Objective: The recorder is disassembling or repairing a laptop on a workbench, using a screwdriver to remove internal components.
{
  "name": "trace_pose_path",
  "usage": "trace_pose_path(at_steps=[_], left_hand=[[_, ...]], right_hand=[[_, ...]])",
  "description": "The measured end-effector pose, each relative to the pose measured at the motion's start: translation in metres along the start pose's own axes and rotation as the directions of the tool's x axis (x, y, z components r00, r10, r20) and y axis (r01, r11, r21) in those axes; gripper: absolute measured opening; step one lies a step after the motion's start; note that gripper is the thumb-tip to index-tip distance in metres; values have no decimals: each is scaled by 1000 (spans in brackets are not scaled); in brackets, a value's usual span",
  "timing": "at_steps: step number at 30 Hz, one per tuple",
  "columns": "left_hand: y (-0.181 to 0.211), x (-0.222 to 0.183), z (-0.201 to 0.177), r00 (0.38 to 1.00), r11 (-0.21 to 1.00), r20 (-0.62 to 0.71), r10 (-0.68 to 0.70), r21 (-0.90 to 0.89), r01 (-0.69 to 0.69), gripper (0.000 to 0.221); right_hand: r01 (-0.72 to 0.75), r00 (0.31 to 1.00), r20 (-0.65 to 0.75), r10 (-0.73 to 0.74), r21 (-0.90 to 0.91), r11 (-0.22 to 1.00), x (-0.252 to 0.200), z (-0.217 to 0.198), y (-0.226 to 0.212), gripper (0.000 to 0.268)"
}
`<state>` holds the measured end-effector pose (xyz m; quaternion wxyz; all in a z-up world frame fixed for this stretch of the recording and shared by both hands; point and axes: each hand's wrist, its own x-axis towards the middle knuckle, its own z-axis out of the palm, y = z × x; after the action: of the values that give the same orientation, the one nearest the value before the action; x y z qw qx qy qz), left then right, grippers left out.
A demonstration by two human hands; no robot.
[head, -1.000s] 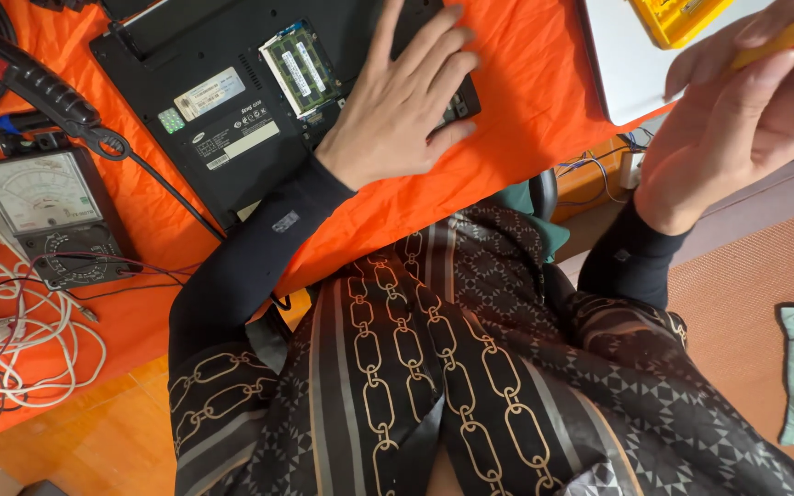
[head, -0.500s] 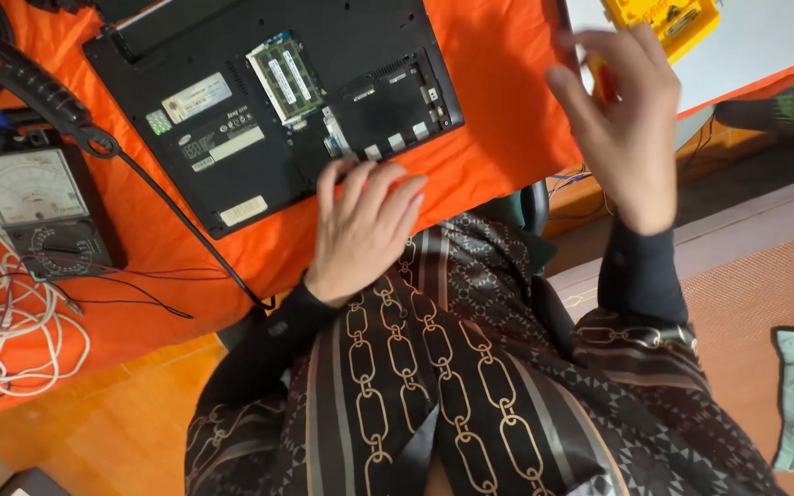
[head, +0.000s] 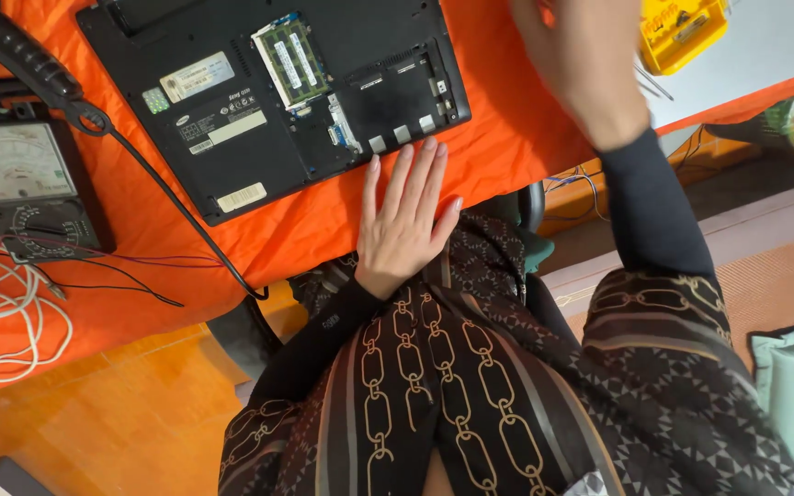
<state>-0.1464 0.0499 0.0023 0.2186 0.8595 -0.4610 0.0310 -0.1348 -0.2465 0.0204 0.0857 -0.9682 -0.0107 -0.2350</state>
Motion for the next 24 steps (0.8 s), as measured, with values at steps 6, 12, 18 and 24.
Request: trace_pose_path(at_steps=[6,12,18,24], left_hand=[[0,3,1,999,995,41,16,96,-20,65],[3,5,17,996,999,-90,15,-44,-19,68],[15,16,-5,994,997,-90,-69,30,72,65],[19,18,1,992,992,-97,-87,86,96,65]], right_hand=[[-165,948,306,87,239,957,-23,-92,-34,13],[-268,931,308,195,215,939,-47,-96,-39,15],[-249,946,253,204,163,955,-33,-101,-55,22],[-220,947,259,190,94,971,-28,-117,-54,19]])
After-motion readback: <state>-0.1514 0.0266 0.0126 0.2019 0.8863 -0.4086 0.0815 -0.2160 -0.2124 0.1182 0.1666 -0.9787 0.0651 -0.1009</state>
